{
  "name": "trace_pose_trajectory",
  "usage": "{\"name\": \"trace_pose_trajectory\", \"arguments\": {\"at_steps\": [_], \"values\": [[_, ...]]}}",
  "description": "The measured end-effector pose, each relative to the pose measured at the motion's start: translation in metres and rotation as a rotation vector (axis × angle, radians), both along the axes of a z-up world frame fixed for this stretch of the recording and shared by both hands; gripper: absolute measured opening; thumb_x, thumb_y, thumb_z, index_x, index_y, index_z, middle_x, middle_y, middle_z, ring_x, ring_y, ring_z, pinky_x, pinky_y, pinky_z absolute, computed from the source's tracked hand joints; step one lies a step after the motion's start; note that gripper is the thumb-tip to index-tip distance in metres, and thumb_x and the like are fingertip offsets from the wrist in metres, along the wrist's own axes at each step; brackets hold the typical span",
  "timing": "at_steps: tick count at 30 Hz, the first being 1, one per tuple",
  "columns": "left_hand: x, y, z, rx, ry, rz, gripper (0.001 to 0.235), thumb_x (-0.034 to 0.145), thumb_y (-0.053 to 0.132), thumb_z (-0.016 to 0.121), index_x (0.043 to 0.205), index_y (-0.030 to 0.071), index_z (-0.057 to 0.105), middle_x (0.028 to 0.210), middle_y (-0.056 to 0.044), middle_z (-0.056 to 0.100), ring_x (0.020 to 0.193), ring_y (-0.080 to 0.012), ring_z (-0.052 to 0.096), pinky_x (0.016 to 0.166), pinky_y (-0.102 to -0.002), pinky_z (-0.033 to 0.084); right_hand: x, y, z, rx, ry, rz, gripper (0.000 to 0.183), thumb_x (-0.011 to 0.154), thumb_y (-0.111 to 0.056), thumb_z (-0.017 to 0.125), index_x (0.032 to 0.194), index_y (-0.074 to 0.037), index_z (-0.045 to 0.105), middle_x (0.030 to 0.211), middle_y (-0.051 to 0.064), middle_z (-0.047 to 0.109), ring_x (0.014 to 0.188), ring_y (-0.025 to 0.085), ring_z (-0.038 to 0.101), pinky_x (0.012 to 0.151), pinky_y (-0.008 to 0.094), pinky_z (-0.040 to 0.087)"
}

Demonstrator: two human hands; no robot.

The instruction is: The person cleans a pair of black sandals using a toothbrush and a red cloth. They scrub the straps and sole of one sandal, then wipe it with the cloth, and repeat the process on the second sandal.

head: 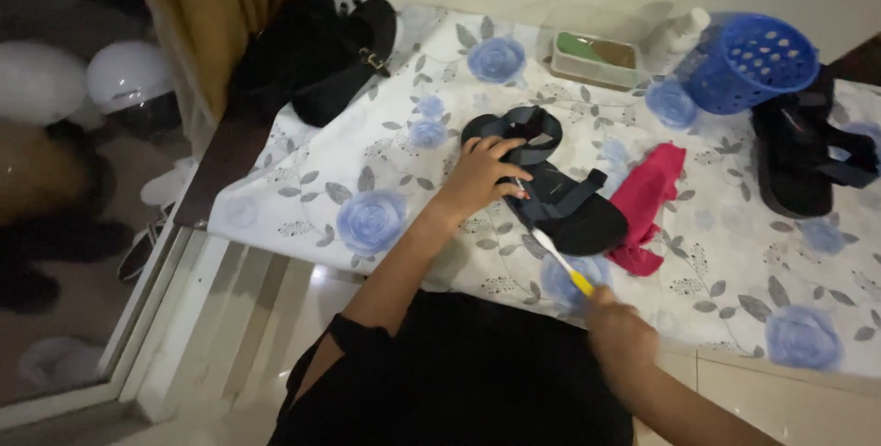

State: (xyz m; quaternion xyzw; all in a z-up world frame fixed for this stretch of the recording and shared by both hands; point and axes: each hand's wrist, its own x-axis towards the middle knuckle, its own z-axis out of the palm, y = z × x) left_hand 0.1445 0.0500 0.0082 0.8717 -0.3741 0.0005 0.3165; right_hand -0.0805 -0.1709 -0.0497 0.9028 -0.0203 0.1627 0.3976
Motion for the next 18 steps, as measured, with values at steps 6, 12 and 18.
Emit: {"name": "trace_pose_trajectory", "arguments": {"at_steps": [6,12,18], "values": [[0.002,0.002,-0.002,-0.026,-0.046,-0.002,0.022,0.078,0.033,0.063,0.098,0.027,0.070,0.134,-0.007,0.041,0.122,-0.0363,0.033,0.096,-0.051,0.022,0.046,0.010,-0.029,0.291,0.157,0.028,0.009,0.084,-0.022,0.044,0.088,-0.022,0.052,0.053,-0.009,0.056,0.044,0.011,0.058,0.031,0.029,0.040],[-0.002,0.002,0.004,-0.003,0.060,0.003,0.022,0.079,0.033,0.061,0.099,0.028,0.069,0.136,-0.006,0.039,0.125,-0.0367,0.027,0.100,-0.051,0.017,0.004,-0.009,-0.003,0.176,0.118,-0.062,0.016,0.088,-0.033,0.048,0.075,-0.026,0.045,0.045,-0.009,0.050,0.041,0.009,0.055,0.033,0.027,0.040],[0.001,0.002,-0.003,0.023,-0.022,-0.014,0.021,0.082,0.033,0.057,0.100,0.030,0.069,0.135,-0.008,0.040,0.123,-0.0374,0.029,0.098,-0.054,0.018,0.043,0.034,-0.010,0.382,0.141,-0.025,0.009,0.083,-0.023,0.048,0.074,-0.021,0.046,0.045,-0.008,0.052,0.040,0.014,0.058,0.034,0.031,0.046]]}}
